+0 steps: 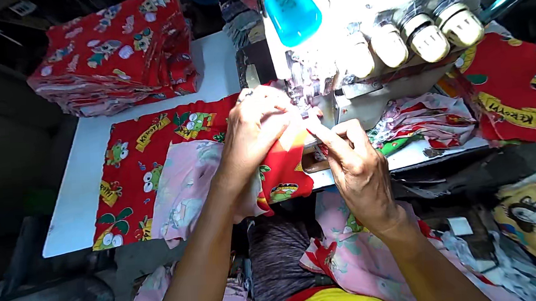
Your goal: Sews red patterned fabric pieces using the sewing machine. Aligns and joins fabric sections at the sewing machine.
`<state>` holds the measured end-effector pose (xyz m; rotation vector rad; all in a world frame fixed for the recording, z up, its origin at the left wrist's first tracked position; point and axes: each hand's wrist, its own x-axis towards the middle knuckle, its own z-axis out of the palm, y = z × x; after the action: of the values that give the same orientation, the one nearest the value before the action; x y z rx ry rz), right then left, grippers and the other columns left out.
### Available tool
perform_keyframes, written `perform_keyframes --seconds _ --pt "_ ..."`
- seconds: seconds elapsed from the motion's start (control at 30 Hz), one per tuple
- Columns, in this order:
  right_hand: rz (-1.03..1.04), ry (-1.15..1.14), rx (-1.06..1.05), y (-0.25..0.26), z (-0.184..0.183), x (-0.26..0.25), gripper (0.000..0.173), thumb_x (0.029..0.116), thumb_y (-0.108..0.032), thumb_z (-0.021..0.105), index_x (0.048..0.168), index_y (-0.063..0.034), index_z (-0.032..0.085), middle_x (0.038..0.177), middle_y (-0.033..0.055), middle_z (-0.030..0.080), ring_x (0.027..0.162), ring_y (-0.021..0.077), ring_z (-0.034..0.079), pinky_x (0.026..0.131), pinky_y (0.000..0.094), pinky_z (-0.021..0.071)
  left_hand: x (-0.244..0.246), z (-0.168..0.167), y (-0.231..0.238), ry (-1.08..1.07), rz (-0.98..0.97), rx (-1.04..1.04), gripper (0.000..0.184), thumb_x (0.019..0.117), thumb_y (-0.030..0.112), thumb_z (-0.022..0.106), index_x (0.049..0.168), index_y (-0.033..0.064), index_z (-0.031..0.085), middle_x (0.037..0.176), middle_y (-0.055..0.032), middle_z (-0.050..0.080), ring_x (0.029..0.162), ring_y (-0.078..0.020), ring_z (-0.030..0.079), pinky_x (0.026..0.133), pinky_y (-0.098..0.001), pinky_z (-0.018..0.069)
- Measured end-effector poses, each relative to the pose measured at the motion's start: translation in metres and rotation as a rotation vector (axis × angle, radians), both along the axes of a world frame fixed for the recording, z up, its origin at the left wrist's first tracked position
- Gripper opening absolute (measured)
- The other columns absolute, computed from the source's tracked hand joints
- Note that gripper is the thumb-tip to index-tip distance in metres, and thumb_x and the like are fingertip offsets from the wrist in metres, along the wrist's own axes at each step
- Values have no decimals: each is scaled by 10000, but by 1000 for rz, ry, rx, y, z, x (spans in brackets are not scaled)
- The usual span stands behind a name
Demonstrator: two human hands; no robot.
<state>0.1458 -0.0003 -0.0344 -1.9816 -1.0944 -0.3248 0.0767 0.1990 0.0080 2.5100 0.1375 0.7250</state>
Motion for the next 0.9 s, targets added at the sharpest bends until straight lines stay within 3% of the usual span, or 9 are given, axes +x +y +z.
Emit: perform_keyframes --seconds 0.17,0.27,0.37,0.43,0.5,0.57,0.73,0.8,0.9 --pt "-8 -12 -82 0 0 3 376 1019 -119 597 1381 -192 671 991 105 582 717 215 595 536 339 453 22 4 36 31 41 21 210 969 250 667 1022 72 764 1190 -112 675 1161 -212 581 1016 -363 418" --pt "7 0 -111 -5 -8 -2 425 1026 -145 590 1450 -172 607 993 118 593 721 237 609 552 368 484 26 3 44 62 159 -51 238 970 293 673 1092 106 754 1378 -140 588 1304 -234 521 1101 -386 384" --pt "40 22 -101 -11 -13 -9 427 1026 -152 595 1452 -119 590 1024 139 620 773 259 645 616 391 538 19 1 44 94 301 -264 242 968 244 668 1161 104 709 1521 -165 457 1407 -230 445 1103 -361 427" --pt "65 27 -82 -14 -15 -13 433 1018 -141 605 1449 -100 587 1072 148 639 853 273 665 676 398 561 7 -2 36 78 334 -421 287 966 164 644 1236 70 671 1498 -165 479 1320 -192 516 1042 -334 468" --pt "95 30 -66 -16 -15 -15 431 1018 -138 608 1446 -88 584 1130 157 644 941 285 669 753 404 569 -8 -2 21 32 357 -567 299 973 95 618 1269 55 622 1276 -106 614 991 -93 641 839 -266 545" --pt "127 19 -45 -15 -12 -18 430 1014 -125 613 1441 -81 587 1159 166 629 963 286 656 777 399 564 -26 -4 5 -9 333 -664 307 973 50 606 1281 47 593 1116 -57 651 834 -52 634 761 -232 545" --pt "187 12 16 -8 0 -25 396 1005 -120 627 1399 -77 625 1169 164 590 974 240 630 765 335 554 -72 -5 -48 -57 331 -688 399 966 9 610 1333 163 588 1226 -3 639 885 -64 648 725 -222 553" --pt "219 16 50 -4 4 -25 385 999 -125 641 1382 -82 641 1192 174 569 913 208 632 723 301 560 -80 -9 -68 -84 337 -631 439 945 24 658 1356 163 590 1348 1 600 1025 -86 657 811 -254 579" --pt "356 41 86 -2 11 -17 428 973 -59 643 1398 -105 639 1380 182 550 849 189 665 663 312 575 -78 -18 -99 -101 339 -561 446 924 106 725 1355 144 615 1331 -21 605 973 -81 679 762 -261 609"
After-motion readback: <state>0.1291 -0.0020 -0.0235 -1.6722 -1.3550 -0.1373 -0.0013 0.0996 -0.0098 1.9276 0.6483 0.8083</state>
